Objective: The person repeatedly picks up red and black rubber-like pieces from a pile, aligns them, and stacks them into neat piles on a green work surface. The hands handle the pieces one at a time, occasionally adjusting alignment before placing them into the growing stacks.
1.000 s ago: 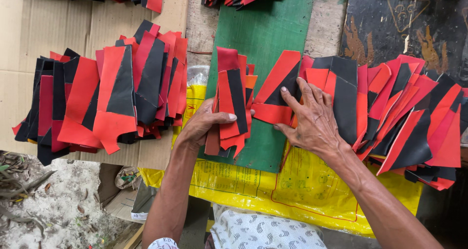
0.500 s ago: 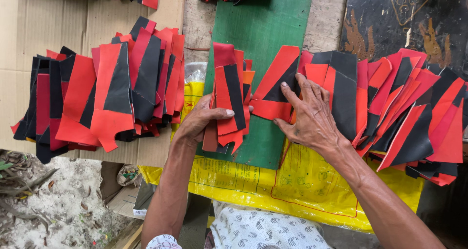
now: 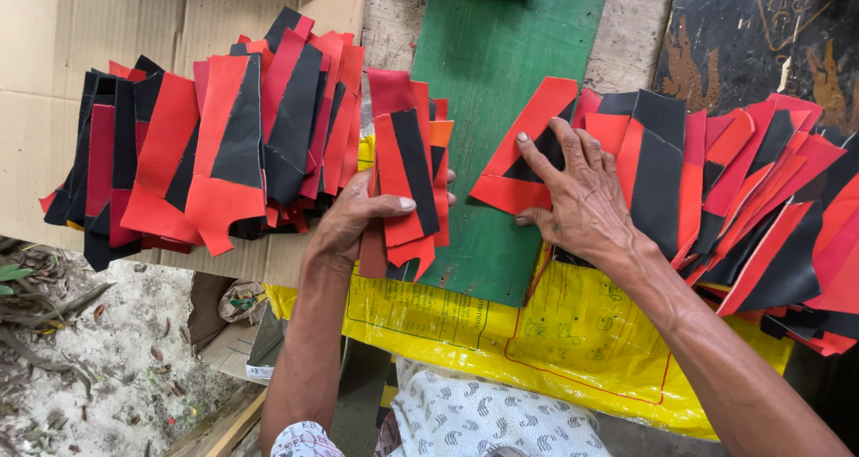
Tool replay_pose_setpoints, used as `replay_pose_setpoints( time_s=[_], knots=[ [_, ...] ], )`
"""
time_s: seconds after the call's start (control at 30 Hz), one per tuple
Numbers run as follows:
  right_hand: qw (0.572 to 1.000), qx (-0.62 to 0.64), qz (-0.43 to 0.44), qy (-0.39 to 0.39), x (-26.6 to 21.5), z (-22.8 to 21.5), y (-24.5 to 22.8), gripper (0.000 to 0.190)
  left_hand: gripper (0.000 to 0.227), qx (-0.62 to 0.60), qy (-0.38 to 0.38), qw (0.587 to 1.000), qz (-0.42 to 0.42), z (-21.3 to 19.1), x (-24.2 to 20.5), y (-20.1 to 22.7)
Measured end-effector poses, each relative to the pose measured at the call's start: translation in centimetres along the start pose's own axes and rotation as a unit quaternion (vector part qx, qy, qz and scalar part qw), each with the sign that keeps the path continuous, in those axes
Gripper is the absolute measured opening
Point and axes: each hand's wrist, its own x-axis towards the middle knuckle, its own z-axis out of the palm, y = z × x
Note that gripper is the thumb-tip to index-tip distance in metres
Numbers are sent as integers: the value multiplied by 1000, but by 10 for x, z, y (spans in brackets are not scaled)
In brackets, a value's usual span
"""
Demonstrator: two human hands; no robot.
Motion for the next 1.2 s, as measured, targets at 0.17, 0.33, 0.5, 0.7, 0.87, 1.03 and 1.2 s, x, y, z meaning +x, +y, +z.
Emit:
replay_pose_setpoints(
  time_s=[0.17, 0.33, 0.5, 0.7, 0.87, 1.03, 1.2],
  knots=[
    [1000, 9, -4, -1, 4, -2, 1, 100, 71, -31, -30, 997, -57, 1, 6, -14],
    [998, 62, -25, 12, 0, -1, 8, 96, 68, 5, -48, 995, -82, -3, 12, -18],
    [995, 95, -20, -21, -1, -9, 11, 95, 65, 25, -43, 996, -72, 2, 14, -13],
    [991, 117, 1, -70, -1, -26, 7, 117, 53, 129, -66, 985, -89, 10, 50, -23],
    [990, 118, 26, -69, -7, -29, 11, 124, 44, 167, -36, 982, -84, 6, 61, -34],
    [985, 146, 49, -74, -7, -34, 14, 120, 47, 85, -57, 990, -97, 9, 57, -27],
    [989, 137, 37, -29, -8, -27, 11, 93, 54, 61, -48, 992, -96, 15, 55, -24]
  ],
)
